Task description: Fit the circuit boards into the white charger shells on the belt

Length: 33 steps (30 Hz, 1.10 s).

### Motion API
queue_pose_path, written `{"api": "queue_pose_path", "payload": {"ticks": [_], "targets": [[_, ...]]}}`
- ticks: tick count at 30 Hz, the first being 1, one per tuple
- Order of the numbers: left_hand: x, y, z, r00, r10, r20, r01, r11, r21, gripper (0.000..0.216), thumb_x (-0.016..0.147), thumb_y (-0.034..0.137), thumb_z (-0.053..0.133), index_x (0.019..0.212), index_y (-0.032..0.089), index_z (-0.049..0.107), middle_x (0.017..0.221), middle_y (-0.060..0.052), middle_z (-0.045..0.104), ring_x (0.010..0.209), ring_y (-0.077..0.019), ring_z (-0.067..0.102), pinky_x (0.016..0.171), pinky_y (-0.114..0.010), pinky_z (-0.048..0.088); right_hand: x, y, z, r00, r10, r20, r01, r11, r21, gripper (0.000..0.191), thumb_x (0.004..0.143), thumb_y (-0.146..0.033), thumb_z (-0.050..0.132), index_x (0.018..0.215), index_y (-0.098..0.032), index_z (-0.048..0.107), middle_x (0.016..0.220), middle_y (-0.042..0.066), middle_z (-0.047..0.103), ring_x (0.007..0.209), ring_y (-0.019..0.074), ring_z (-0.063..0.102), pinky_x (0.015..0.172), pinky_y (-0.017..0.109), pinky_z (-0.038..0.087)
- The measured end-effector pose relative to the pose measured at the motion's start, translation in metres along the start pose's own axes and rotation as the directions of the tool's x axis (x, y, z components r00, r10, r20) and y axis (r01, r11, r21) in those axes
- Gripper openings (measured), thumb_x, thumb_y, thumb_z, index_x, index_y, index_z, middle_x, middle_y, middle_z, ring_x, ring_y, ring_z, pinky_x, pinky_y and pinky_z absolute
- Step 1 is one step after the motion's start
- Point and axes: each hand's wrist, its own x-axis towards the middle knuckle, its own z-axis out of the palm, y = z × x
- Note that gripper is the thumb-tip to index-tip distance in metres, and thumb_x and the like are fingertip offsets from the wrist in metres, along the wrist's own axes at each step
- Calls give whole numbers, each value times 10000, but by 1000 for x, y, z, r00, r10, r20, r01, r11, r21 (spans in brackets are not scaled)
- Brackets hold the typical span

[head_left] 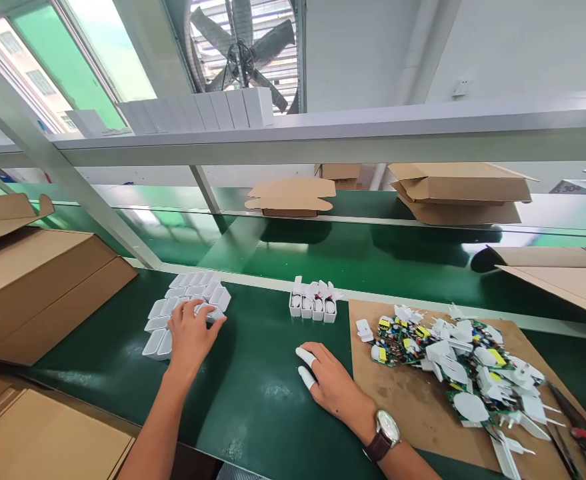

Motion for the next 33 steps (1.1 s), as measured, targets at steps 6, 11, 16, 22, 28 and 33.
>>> {"api": "queue_pose_path", "payload": {"ticks": [6, 11, 16, 22, 28, 33], "targets": [[-5, 20, 14, 995, 94, 21, -89, 985, -151, 236, 870, 340, 562, 755, 186, 699, 1115, -173, 633, 1140, -378, 517, 966, -583, 473, 8, 1, -15, 995, 20, 102, -3, 986, -166, 315, 978, -150, 527, 1283, -191, 594, 1247, 119, 677, 1105, 258, 670, 971, 417, 595], [-12, 67, 21, 892, 429, 143, -305, 804, -510, 233, 913, 385, 557, 778, 218, 646, 1328, -106, 583, 1120, -270, 614, 955, -417, 547, 6, 18, -73, 972, 232, 47, -177, 843, -507, 291, 970, -173, 539, 1252, -146, 610, 1174, 163, 696, 1064, 305, 654, 956, 471, 548], [-8, 102, 27, 739, 592, 320, -288, 708, -645, 224, 933, 344, 523, 764, 210, 584, 1433, -103, 534, 944, -221, 693, 776, -353, 590, -24, 36, -110, 924, 382, -8, -298, 706, -643, 204, 834, -59, 609, 987, -182, 666, 997, 157, 705, 1009, 336, 624, 859, 456, 524], [-10, 114, 33, 701, 644, 306, -230, 611, -757, 123, 910, 295, 551, 823, 218, 593, 1356, -104, 587, 1013, -224, 674, 867, -359, 577, -36, 29, -113, 941, 337, 29, -232, 704, -671, 313, 727, 47, 583, 890, -210, 657, 944, 121, 704, 971, 314, 610, 841, 429, 507], [-16, 95, 30, 736, 588, 335, -134, 613, -779, 56, 880, 262, 586, 849, 222, 611, 1313, -70, 607, 1025, -204, 674, 895, -341, 579, -19, 6, -89, 946, 323, 26, -274, 840, -468, 239, 906, -199, 578, 1134, -230, 644, 963, 66, 719, 816, 231, 664, 710, 317, 513], [-17, 86, 24, 753, 543, 371, -77, 633, -771, 250, 860, 246, 604, 1109, 232, 606, 1330, -76, 619, 1130, -223, 664, 976, -343, 554, -8, 0, -79, 914, 394, 96, -313, 836, -452, 237, 922, -179, 554, 1127, -215, 668, 978, 87, 746, 806, 244, 707, 702, 343, 546]]}}
